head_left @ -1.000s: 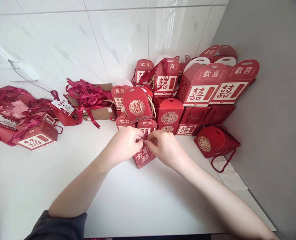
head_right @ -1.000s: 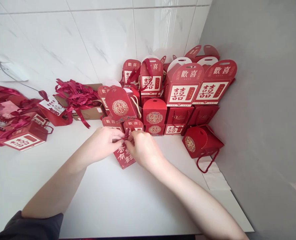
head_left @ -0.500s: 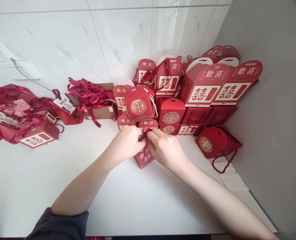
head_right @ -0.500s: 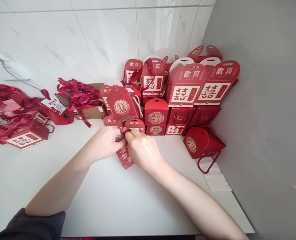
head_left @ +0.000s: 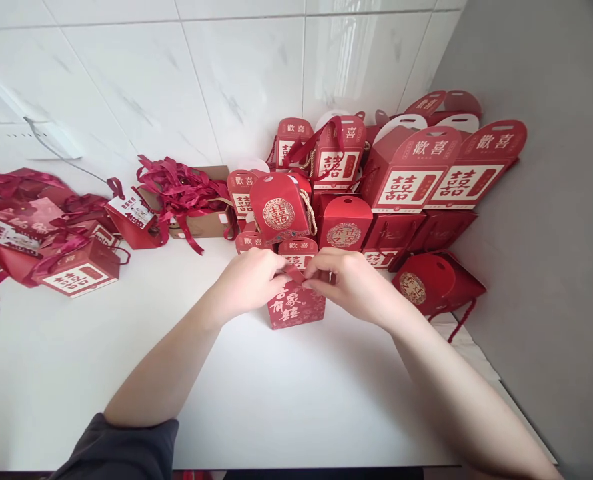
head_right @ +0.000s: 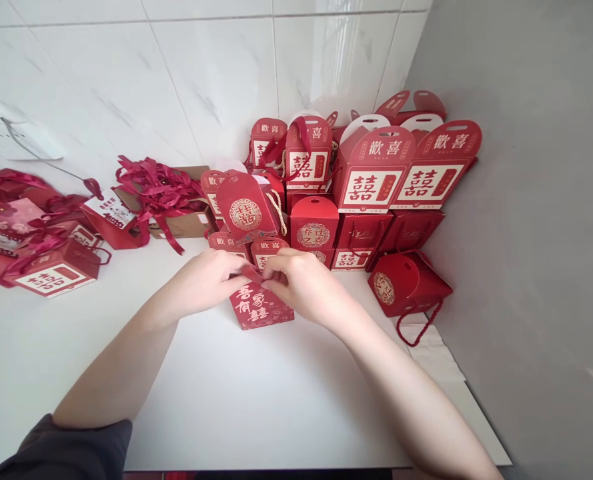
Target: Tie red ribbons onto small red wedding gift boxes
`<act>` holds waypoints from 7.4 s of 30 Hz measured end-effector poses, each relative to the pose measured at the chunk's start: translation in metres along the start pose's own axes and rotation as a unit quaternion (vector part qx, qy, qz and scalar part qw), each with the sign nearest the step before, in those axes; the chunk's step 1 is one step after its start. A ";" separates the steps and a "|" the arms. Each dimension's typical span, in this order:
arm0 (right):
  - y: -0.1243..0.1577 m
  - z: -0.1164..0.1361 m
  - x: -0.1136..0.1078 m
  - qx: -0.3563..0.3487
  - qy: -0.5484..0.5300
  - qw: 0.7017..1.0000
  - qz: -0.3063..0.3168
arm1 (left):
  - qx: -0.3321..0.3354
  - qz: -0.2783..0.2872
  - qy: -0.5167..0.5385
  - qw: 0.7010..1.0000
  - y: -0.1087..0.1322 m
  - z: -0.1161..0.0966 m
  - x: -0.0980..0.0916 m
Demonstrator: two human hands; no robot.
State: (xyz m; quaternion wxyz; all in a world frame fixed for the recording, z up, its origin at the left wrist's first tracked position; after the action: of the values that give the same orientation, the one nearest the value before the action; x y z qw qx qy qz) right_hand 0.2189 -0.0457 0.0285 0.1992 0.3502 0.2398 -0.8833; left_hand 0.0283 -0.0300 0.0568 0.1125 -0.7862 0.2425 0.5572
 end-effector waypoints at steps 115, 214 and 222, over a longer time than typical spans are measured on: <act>-0.019 -0.028 0.016 -0.011 -0.074 0.993 -0.087 | 0.053 0.006 0.139 0.989 -0.027 0.022 0.018; -0.008 -0.012 0.008 -0.031 -0.113 0.992 0.046 | 0.112 0.071 0.005 0.991 -0.010 0.018 -0.003; -0.002 -0.016 -0.009 -0.016 -0.108 0.990 0.093 | 0.078 0.086 0.097 0.989 -0.004 0.020 -0.009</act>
State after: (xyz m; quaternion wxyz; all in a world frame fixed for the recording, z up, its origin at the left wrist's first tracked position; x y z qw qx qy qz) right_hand 0.2322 -0.0333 0.0249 0.3111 0.2707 0.1973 -0.8894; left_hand 0.0115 -0.0158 0.0579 0.1013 -0.8013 0.3618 0.4656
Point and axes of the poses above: each hand's wrist, its own y-axis away from the middle knuckle, its own x-axis out of the palm, z = x × y, the point moved 1 cm from there along -y, towards the middle knuckle, and after that the axes turned 6 degrees about z, right-handed, at the moved point
